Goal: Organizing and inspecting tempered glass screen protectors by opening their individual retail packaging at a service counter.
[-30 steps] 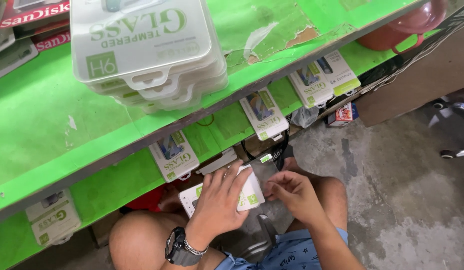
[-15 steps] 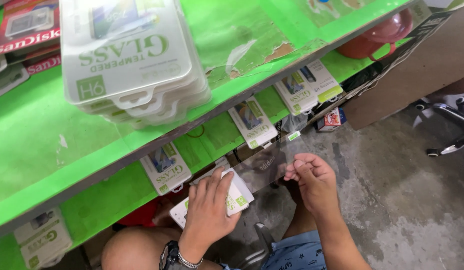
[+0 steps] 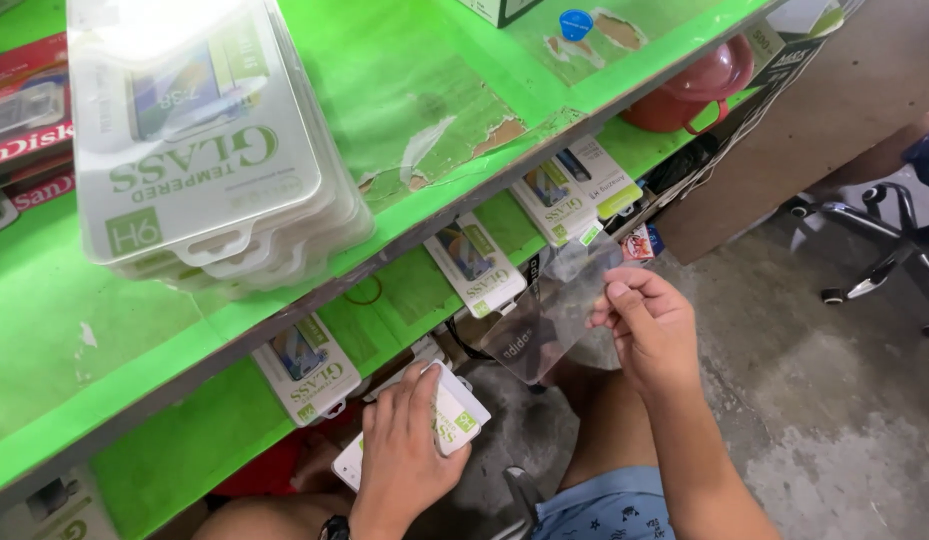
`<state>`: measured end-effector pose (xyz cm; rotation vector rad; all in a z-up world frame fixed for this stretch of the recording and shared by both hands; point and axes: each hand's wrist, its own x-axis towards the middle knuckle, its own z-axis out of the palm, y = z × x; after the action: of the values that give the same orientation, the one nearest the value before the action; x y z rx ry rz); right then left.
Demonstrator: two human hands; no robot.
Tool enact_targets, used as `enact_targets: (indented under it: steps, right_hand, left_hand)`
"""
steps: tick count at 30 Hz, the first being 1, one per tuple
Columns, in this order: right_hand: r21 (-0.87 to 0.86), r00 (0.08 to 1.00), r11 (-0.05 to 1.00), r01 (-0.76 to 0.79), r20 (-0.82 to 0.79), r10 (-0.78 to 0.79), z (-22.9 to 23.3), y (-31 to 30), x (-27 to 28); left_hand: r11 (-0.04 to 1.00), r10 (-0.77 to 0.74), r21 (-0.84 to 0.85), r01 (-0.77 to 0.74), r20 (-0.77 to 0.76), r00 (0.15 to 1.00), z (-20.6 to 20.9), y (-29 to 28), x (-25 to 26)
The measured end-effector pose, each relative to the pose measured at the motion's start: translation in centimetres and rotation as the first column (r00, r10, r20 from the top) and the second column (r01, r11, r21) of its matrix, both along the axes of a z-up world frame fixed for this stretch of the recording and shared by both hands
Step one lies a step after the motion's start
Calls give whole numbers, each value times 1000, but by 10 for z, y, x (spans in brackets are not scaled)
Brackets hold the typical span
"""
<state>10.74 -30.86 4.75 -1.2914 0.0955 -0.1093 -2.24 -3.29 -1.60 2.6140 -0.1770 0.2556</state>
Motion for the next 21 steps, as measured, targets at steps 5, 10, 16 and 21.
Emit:
enact_targets:
  steps: [5,10,16,21]
  right_hand:
    - [-24,999,999,-38,27,39,19,5,-1]
    - [-13,999,999,-36,30,37,9,5,-3]
    - [10,999,1000,-26,25,25,-14,9,-8]
    - [121,998,990,-68,15,67,-43,23,-28]
  left_hand:
    - [1000,-12,28,12,8,1000,-2,-1,2]
    - [1000,-26,-9,27,76,997,8,-2,0]
    - [1000,-24,-17,26,139,990,10,-1,-2]
    - [999,2,-53,5,125,992,8,-2,-2]
